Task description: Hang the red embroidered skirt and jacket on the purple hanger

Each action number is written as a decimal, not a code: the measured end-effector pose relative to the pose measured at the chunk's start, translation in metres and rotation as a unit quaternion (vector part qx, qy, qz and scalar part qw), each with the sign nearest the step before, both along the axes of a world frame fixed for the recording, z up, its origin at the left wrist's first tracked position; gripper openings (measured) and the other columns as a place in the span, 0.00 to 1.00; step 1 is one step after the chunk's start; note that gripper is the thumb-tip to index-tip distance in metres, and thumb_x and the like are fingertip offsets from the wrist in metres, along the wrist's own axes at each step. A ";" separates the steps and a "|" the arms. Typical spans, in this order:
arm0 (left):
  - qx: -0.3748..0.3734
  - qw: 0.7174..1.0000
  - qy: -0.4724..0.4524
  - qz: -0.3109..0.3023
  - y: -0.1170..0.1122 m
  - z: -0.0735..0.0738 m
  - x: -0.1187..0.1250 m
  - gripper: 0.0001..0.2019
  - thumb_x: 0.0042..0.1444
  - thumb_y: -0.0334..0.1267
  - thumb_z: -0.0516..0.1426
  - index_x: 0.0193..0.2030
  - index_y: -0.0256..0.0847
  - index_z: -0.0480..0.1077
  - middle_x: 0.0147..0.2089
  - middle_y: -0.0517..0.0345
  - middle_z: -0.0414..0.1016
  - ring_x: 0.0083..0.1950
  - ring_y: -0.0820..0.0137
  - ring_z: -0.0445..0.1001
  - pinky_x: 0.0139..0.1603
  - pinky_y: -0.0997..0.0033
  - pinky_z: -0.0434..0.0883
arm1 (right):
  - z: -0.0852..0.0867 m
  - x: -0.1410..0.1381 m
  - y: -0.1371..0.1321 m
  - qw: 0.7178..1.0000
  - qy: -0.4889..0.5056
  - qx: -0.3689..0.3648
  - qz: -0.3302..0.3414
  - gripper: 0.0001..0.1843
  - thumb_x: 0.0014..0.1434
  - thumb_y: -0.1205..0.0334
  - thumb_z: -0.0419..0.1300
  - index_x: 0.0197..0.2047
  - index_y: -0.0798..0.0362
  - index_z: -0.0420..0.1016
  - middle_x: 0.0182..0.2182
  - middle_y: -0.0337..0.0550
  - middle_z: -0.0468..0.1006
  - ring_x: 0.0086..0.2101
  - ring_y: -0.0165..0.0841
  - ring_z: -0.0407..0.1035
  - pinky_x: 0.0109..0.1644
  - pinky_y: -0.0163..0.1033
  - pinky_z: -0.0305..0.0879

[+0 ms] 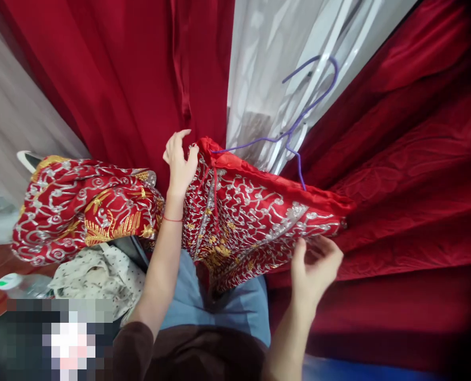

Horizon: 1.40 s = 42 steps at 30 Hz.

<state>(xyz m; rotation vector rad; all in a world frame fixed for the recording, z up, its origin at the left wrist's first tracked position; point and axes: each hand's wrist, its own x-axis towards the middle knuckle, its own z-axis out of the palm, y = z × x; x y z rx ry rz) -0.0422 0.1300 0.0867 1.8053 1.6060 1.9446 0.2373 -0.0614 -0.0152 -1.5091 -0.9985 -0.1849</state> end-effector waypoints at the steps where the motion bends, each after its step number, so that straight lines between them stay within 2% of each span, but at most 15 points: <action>1: -0.005 0.999 0.035 -0.030 0.002 0.005 0.000 0.13 0.63 0.37 0.55 0.54 0.46 0.69 0.60 0.52 0.73 0.65 0.61 0.67 0.71 0.54 0.55 | -0.001 0.005 0.005 0.999 -0.029 -0.033 -0.005 0.30 0.60 0.47 0.62 0.58 0.58 0.67 0.51 0.60 0.72 0.49 0.46 0.71 0.52 0.53 0.70; 5: -0.029 0.990 0.107 -0.087 0.001 0.014 -0.003 0.13 0.66 0.46 0.52 0.48 0.41 0.72 0.45 0.52 0.80 0.46 0.65 0.76 0.57 0.63 0.67 | -0.004 0.020 0.033 0.990 -0.090 -0.109 0.013 0.42 0.62 0.40 0.57 0.66 0.65 0.59 0.56 0.69 0.68 0.54 0.52 0.69 0.58 0.57 0.67; 8: -0.030 0.993 0.104 -0.036 -0.016 0.013 -0.007 0.16 0.65 0.52 0.53 0.42 0.41 0.72 0.37 0.55 0.77 0.38 0.67 0.74 0.46 0.69 0.68 | -0.008 0.028 0.065 0.981 -0.114 -0.143 0.062 0.47 0.64 0.39 0.52 0.71 0.68 0.49 0.64 0.74 0.61 0.62 0.54 0.63 0.63 0.58 0.63; 11: -0.034 0.994 0.099 0.022 -0.042 0.012 -0.009 0.18 0.64 0.55 0.53 0.38 0.42 0.71 0.30 0.59 0.74 0.33 0.69 0.71 0.40 0.71 0.64 | -0.015 0.034 0.097 0.960 -0.139 -0.208 0.125 0.50 0.64 0.40 0.50 0.74 0.68 0.38 0.69 0.73 0.53 0.67 0.53 0.56 0.66 0.58 0.60; 14: -0.045 0.991 0.115 0.043 -0.065 0.011 -0.005 0.19 0.65 0.56 0.52 0.37 0.42 0.72 0.25 0.60 0.71 0.29 0.69 0.70 0.35 0.72 0.61 | -0.012 0.034 0.112 0.947 -0.149 -0.251 0.133 0.51 0.63 0.42 0.50 0.74 0.71 0.34 0.72 0.72 0.46 0.70 0.50 0.49 0.67 0.56 0.58; 16: -0.050 0.990 0.121 0.043 -0.078 0.008 0.000 0.19 0.66 0.54 0.51 0.37 0.41 0.72 0.24 0.59 0.70 0.26 0.69 0.69 0.33 0.71 0.59 | 0.001 0.027 0.105 0.943 -0.144 -0.287 0.091 0.48 0.63 0.46 0.52 0.72 0.74 0.41 0.71 0.76 0.48 0.70 0.53 0.49 0.66 0.56 0.59; 18: -0.048 0.991 0.118 0.039 -0.088 0.005 0.005 0.19 0.68 0.52 0.50 0.38 0.41 0.72 0.25 0.59 0.71 0.26 0.69 0.69 0.33 0.71 0.59 | 0.023 0.012 0.086 0.932 -0.127 -0.336 0.037 0.39 0.62 0.49 0.54 0.66 0.73 0.58 0.64 0.79 0.61 0.63 0.58 0.61 0.60 0.59 0.64; 19: -0.045 0.992 0.114 0.037 -0.092 0.003 0.008 0.18 0.68 0.52 0.49 0.38 0.41 0.72 0.26 0.58 0.72 0.27 0.69 0.70 0.33 0.71 0.59 | 0.036 0.002 0.075 0.928 -0.118 -0.353 0.025 0.32 0.63 0.50 0.54 0.59 0.69 0.68 0.56 0.77 0.71 0.56 0.59 0.70 0.55 0.60 0.67; 21: -0.040 0.993 0.104 0.030 -0.100 0.001 0.013 0.18 0.69 0.51 0.48 0.39 0.41 0.72 0.27 0.58 0.73 0.28 0.70 0.71 0.33 0.71 0.60 | 0.062 -0.023 0.053 0.951 -0.126 -0.269 0.082 0.21 0.66 0.51 0.52 0.48 0.58 0.75 0.43 0.60 0.81 0.43 0.48 0.77 0.49 0.52 0.71; 23: -0.040 0.995 0.088 0.024 -0.109 -0.001 0.017 0.18 0.69 0.51 0.48 0.39 0.42 0.72 0.27 0.59 0.73 0.28 0.70 0.71 0.34 0.72 0.61 | 0.084 -0.052 0.039 0.967 -0.103 -0.132 0.191 0.18 0.67 0.49 0.53 0.43 0.53 0.76 0.38 0.50 0.82 0.38 0.39 0.77 0.46 0.44 0.71; 26: -0.034 0.998 0.057 0.009 -0.121 -0.002 0.021 0.15 0.69 0.50 0.49 0.41 0.43 0.70 0.31 0.59 0.75 0.32 0.70 0.73 0.37 0.71 0.65 | 0.102 -0.091 0.035 0.937 -0.061 -0.039 0.341 0.14 0.64 0.50 0.59 0.42 0.52 0.75 0.37 0.44 0.81 0.37 0.34 0.75 0.43 0.39 0.70; 30: -0.001 0.999 0.019 -0.027 -0.129 -0.007 0.024 0.12 0.67 0.48 0.53 0.49 0.44 0.66 0.43 0.54 0.78 0.44 0.67 0.77 0.48 0.68 0.70 | 0.098 -0.117 0.044 0.930 0.000 -0.034 0.366 0.10 0.64 0.53 0.59 0.39 0.51 0.72 0.31 0.40 0.79 0.29 0.29 0.71 0.36 0.35 0.67; 37: 0.099 0.990 0.003 -0.102 -0.130 -0.021 0.020 0.18 0.63 0.44 0.58 0.52 0.44 0.55 0.54 0.48 0.71 0.54 0.65 0.75 0.57 0.60 0.70 | 0.083 -0.124 0.048 0.947 0.006 -0.066 0.315 0.13 0.64 0.51 0.59 0.34 0.51 0.67 0.22 0.32 0.69 0.22 0.26 0.61 0.32 0.33 0.58; 39: 0.101 0.989 0.036 -0.106 -0.133 -0.023 0.017 0.13 0.64 0.42 0.57 0.51 0.45 0.59 0.54 0.49 0.70 0.57 0.64 0.73 0.60 0.57 0.68 | 0.082 -0.122 0.043 0.931 0.029 -0.070 0.356 0.15 0.66 0.52 0.58 0.31 0.51 0.65 0.21 0.31 0.66 0.22 0.25 0.59 0.30 0.32 0.57; 42: 0.072 0.983 0.144 -0.087 -0.140 -0.022 0.013 0.06 0.64 0.42 0.56 0.43 0.46 0.71 0.57 0.50 0.70 0.63 0.60 0.67 0.65 0.51 0.63 | 0.079 -0.116 0.031 0.878 0.076 -0.099 0.461 0.14 0.67 0.51 0.56 0.34 0.51 0.67 0.21 0.32 0.66 0.22 0.26 0.60 0.28 0.32 0.57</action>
